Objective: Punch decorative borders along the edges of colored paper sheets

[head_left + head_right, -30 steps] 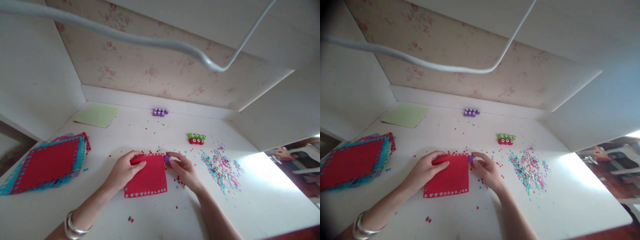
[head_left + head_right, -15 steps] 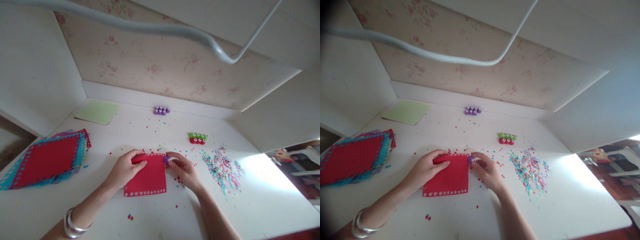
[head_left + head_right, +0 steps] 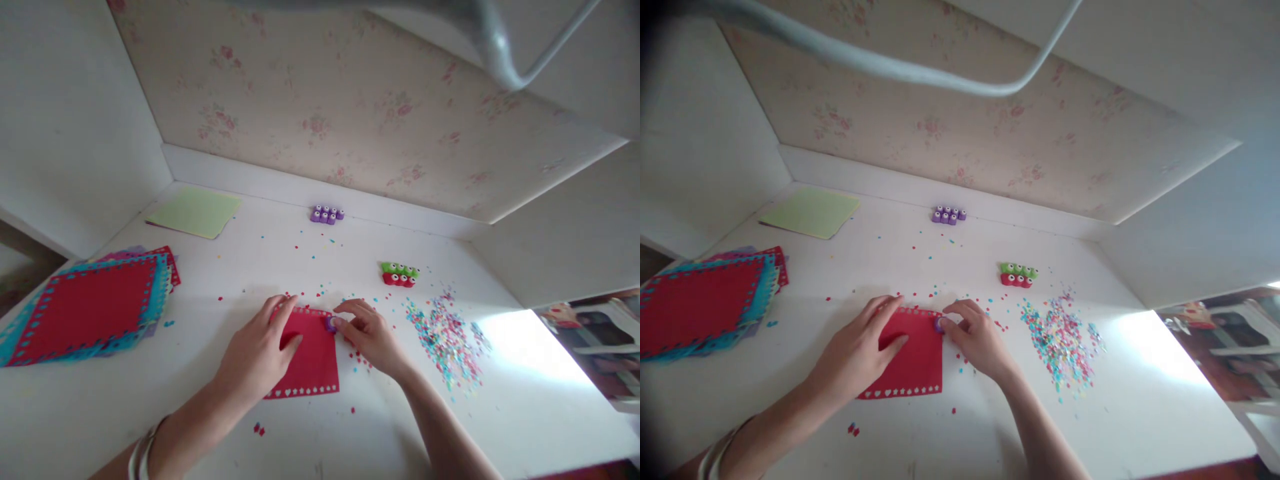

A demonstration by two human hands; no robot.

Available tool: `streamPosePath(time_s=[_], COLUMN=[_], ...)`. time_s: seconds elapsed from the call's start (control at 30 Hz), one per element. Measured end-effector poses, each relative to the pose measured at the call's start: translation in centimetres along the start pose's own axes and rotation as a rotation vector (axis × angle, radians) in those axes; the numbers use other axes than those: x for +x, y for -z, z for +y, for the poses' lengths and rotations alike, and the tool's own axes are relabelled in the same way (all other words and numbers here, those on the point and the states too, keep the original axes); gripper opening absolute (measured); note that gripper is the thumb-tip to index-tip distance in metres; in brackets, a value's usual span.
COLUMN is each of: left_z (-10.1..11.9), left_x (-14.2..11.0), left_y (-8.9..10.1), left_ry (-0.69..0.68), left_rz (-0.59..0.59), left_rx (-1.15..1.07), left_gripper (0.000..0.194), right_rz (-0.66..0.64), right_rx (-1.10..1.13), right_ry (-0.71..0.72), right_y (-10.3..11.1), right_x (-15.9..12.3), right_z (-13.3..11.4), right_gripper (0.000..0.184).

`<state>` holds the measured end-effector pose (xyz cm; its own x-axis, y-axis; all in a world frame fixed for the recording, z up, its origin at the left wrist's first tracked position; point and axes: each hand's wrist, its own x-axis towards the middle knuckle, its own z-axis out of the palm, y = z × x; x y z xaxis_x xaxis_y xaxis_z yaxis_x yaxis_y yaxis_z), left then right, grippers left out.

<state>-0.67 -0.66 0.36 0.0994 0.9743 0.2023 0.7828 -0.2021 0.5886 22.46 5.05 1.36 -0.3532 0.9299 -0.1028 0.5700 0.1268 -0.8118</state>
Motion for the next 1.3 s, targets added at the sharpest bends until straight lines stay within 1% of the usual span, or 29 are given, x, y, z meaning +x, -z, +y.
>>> streamPosePath(time_s=[0.07, 0.13, 0.2, 0.27, 0.33, 0.43, 0.57, 0.67, 0.8, 0.9, 1.07, 1.2, 1.3], left_z=[0.5, 0.8, 0.9, 0.9, 0.9, 0.8, 0.7, 0.6, 0.5, 0.5, 0.4, 0.2, 0.5], left_x=[-0.4, -0.7, -0.8, -1.0, -1.2, -1.5, -1.6, -1.5, -1.3, -1.2, -1.2, -1.3, -0.9], left_y=[0.0, 0.1, 0.0, -0.2, -0.7, -1.3, -1.5, -1.6, -1.8, -1.8, -1.9, -2.0, -1.7], left_ry=[-0.051, -0.122, -0.194, -0.235, -0.24, -0.23, -0.231, -0.241, -0.241, -0.25, -0.263, -0.266, -0.283], left_rz=[0.051, 0.072, 0.034, -0.03, -0.094, -0.146, -0.138, -0.143, -0.144, -0.12, -0.078, -0.054, -0.023], left_rx=[0.131, 0.197, 0.182, 0.129, 0.091, 0.073, 0.065, 0.074, 0.09, 0.094, 0.083, 0.088, 0.103], left_gripper=[0.057, 0.049, 0.039, 0.036, 0.038, 0.04, 0.039, 0.039, 0.041, 0.041, 0.041, 0.04, 0.041], right_rz=[-0.05, -0.149, -0.254, -0.335, -0.405, -0.474, -0.558, -0.624, -0.695, -0.73, -0.754, -0.76, -0.757], right_rx=[-0.032, -0.052, -0.06, -0.076, -0.106, -0.143, -0.121, -0.094, -0.136, -0.129, -0.071, -0.116, -0.142], right_ry=[-0.091, -0.182, -0.245, -0.285, -0.318, -0.358, -0.43, -0.499, -0.557, -0.58, -0.63, -0.636, -0.617], right_y=[0.7, 1.4, 2.1, 2.7, 3.1, 3.3, 3.3, 3.4, 3.6, 3.6, 3.5, 3.4, 3.3], right_x=[0.3, 0.7, 1.1, 1.6, 2.0, 2.5, 3.1, 3.8, 5.1, 5.8, 6.3, 6.5, 6.7], right_z=[-0.2, -0.4, -0.6, -0.8, -0.9, -0.9, -1.3, -2.0, -2.9, -3.1, -3.3, -3.3, -3.2], right_gripper=[0.026, 0.027, 0.03, 0.032, 0.036, 0.044, 0.051, 0.052, 0.046, 0.042, 0.04, 0.039, 0.037])
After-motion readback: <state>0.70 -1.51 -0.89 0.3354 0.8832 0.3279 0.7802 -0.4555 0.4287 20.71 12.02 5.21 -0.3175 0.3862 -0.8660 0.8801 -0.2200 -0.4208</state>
